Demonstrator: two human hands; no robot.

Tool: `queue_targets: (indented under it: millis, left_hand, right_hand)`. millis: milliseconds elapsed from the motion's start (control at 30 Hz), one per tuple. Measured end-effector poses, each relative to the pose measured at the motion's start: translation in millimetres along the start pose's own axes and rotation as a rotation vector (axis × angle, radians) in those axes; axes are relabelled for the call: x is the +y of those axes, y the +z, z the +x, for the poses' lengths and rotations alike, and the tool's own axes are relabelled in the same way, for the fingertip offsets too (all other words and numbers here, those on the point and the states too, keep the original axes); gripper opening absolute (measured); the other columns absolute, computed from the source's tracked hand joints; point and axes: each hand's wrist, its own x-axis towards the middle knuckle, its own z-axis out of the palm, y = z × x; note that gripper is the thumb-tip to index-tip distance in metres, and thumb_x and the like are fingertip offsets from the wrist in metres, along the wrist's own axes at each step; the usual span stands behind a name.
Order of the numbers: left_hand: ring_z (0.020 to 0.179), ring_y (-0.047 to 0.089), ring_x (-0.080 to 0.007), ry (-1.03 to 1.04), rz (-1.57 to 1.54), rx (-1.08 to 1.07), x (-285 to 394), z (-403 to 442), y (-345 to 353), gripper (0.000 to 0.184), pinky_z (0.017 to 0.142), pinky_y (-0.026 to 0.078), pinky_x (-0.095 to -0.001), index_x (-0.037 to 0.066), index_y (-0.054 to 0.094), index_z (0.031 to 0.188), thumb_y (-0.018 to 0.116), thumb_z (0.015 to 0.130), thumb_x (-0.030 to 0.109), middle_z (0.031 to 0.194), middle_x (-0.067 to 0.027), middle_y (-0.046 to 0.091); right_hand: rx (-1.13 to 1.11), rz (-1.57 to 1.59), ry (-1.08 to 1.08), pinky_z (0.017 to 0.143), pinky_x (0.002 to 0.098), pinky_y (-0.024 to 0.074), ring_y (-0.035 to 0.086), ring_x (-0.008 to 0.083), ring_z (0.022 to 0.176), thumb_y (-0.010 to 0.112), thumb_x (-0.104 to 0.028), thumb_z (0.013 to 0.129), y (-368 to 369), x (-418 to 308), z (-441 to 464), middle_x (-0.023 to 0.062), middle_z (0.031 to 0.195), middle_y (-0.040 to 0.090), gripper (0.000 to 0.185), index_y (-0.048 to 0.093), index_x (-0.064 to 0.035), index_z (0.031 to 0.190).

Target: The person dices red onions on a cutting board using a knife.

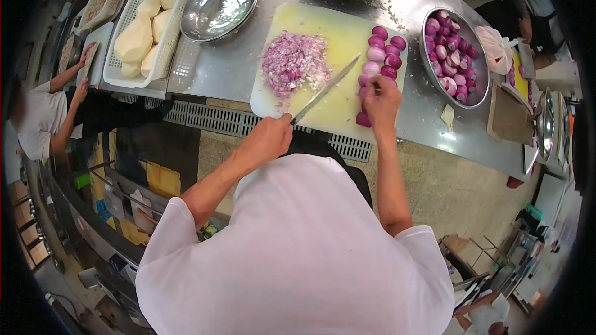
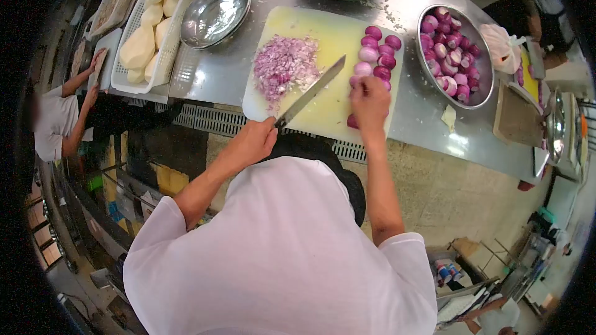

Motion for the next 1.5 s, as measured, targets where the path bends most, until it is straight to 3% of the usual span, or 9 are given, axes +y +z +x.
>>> queue_targets:
  millis: [167,267,433,533,600,633,700,800,1500]
  left_hand:
    - [0.067,0.059,-0.0472,0.148,-0.082,0.018,-47.5,-2.9,22.2,0.018,0.059,0.045,-0.0495,-0.004,0.057,0.09,0.055,0.093,0.014,0.069,-0.0261,0.06]
    - [0.068,0.059,-0.0486,-0.028,-0.082,0.097,-43.8,9.8,-0.5,0.018,0.061,0.046,-0.0528,-0.005,0.057,0.083,0.055,0.091,0.012,0.068,-0.0277,0.059]
    - [0.069,0.058,-0.0493,-0.018,0.002,0.169,-23.9,5.4,-6.1,0.018,0.061,0.046,-0.0513,-0.005,0.057,0.087,0.054,0.092,0.011,0.069,-0.0288,0.059]
    - [0.069,0.059,-0.0494,0.046,-0.056,0.044,-22.2,2.0,-1.8,0.017,0.061,0.047,-0.0513,-0.005,0.056,0.089,0.054,0.092,0.011,0.07,-0.0295,0.059]
    - [0.069,0.06,-0.0494,-0.296,-0.326,-0.102,-17.5,7.5,-10.4,0.015,0.061,0.047,-0.052,-0.004,0.056,0.089,0.054,0.091,0.011,0.071,-0.0301,0.06]
    - [0.069,0.06,-0.0494,-0.293,-0.323,-0.104,-25.4,13.0,-10.0,0.015,0.061,0.047,-0.052,-0.004,0.056,0.089,0.054,0.091,0.011,0.071,-0.0301,0.06]
    - [0.068,0.06,-0.0492,-0.016,-0.031,0.199,-46.9,19.3,-4.7,0.014,0.06,0.047,-0.0534,-0.003,0.057,0.092,0.055,0.091,0.011,0.071,-0.0299,0.06]
    - [0.068,0.061,-0.049,0.023,-0.019,0.235,-12.2,10.9,-21.5,0.016,0.062,0.048,-0.0546,-0.005,0.056,0.091,0.054,0.09,0.01,0.068,-0.0301,0.06]
    - [0.066,0.062,-0.0484,0.049,0.109,0.11,-13.8,14.7,-0.4,0.011,0.062,0.048,-0.0571,-0.007,0.051,0.093,0.052,0.086,0.001,0.064,-0.0296,0.059]
  right_hand:
    - [-0.148,-0.126,0.067,0.074,0.0427,0.052,0.066,0.037,0.08,0.069,0.0,0.075,-25.1,17.1,8.3,0.0195,0.086,0.066,0.014,0.068,0.0008,0.088]
    - [-0.224,-0.207,0.082,0.077,0.0434,0.0521,0.065,0.0379,0.083,0.07,-0.001,0.074,-25.2,20.5,2.2,0.0199,0.088,0.066,0.017,0.07,0.0009,0.091]
    - [-0.223,-0.211,0.044,0.077,0.0441,0.0517,0.065,0.0382,0.084,0.071,-0.001,0.074,-15.0,15.3,-0.9,0.0196,0.088,0.066,0.017,0.07,0.0012,0.09]
    - [-0.268,-0.176,0.081,0.075,0.0442,0.0516,0.064,0.0382,0.083,0.071,-0.002,0.074,-4.2,12.6,-5.5,0.0191,0.09,0.065,0.017,0.069,0.0011,0.091]
    - [-0.28,-0.064,0.069,0.073,0.0439,0.0514,0.063,0.0381,0.083,0.071,-0.003,0.075,7.4,4.8,-11.7,0.0183,0.092,0.064,0.017,0.068,0.0007,0.091]
    - [-0.272,-0.054,0.097,0.073,0.0435,0.0515,0.063,0.038,0.085,0.071,-0.003,0.075,15.6,-2.5,-15.3,0.0178,0.093,0.063,0.017,0.068,0.0001,0.091]
    - [-0.244,-0.05,0.028,0.072,0.0439,0.0513,0.063,0.038,0.085,0.07,-0.003,0.076,29.1,-19.3,-22.3,0.0178,0.092,0.063,0.015,0.068,-0.0001,0.091]
    - [-0.221,-0.057,-0.086,0.071,0.0448,0.0509,0.062,0.0381,0.083,0.068,-0.003,0.077,50.1,-33.6,-22.6,0.0178,0.09,0.063,0.013,0.068,-0.0006,0.09]
    - [-0.312,-0.139,-0.18,0.073,0.0467,0.0505,0.061,0.0376,0.083,0.061,0.002,0.075,65.5,-36.7,-5.4,0.0165,0.088,0.062,0.017,0.067,-0.0017,0.091]
